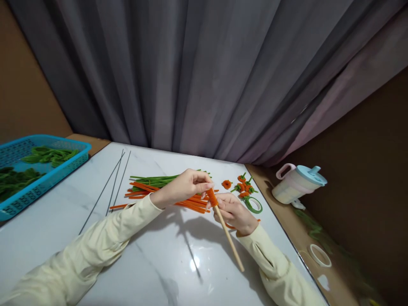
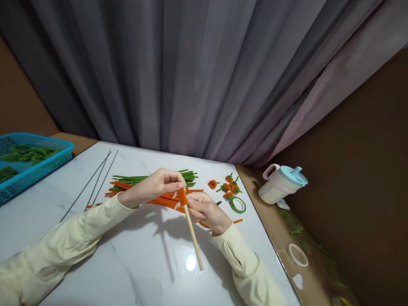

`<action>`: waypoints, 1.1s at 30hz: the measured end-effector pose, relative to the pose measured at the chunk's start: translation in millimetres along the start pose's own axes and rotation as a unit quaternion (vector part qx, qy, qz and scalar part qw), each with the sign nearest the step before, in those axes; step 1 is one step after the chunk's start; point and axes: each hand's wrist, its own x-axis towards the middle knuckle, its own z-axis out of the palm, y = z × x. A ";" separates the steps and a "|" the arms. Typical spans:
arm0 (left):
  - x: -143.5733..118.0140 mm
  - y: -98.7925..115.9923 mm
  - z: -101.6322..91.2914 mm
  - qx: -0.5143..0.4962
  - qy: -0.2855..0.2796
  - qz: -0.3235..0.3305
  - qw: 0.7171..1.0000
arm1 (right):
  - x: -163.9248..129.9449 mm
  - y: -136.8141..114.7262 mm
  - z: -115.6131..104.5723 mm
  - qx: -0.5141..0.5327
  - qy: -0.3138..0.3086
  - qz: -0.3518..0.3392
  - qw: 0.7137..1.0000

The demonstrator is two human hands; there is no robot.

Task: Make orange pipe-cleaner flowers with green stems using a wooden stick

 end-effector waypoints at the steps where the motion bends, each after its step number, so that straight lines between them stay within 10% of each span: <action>1: -1.2 1.4 0.3 0.009 0.001 0.015 1.000 | -0.2 1.4 4.5 0.021 0.002 -0.001 1.000; 14: -5.6 1.1 7.1 0.137 0.103 0.156 0.973 | -3.5 4.0 25.0 0.126 0.041 -0.030 0.991; 21: -4.7 -1.2 5.0 0.086 0.075 0.130 0.985 | -12.6 2.2 23.5 0.126 0.011 -0.032 0.991; 33: -3.5 0.6 24.0 -0.185 0.072 0.000 0.980 | -6.4 -2.5 31.3 0.028 0.142 -0.062 0.988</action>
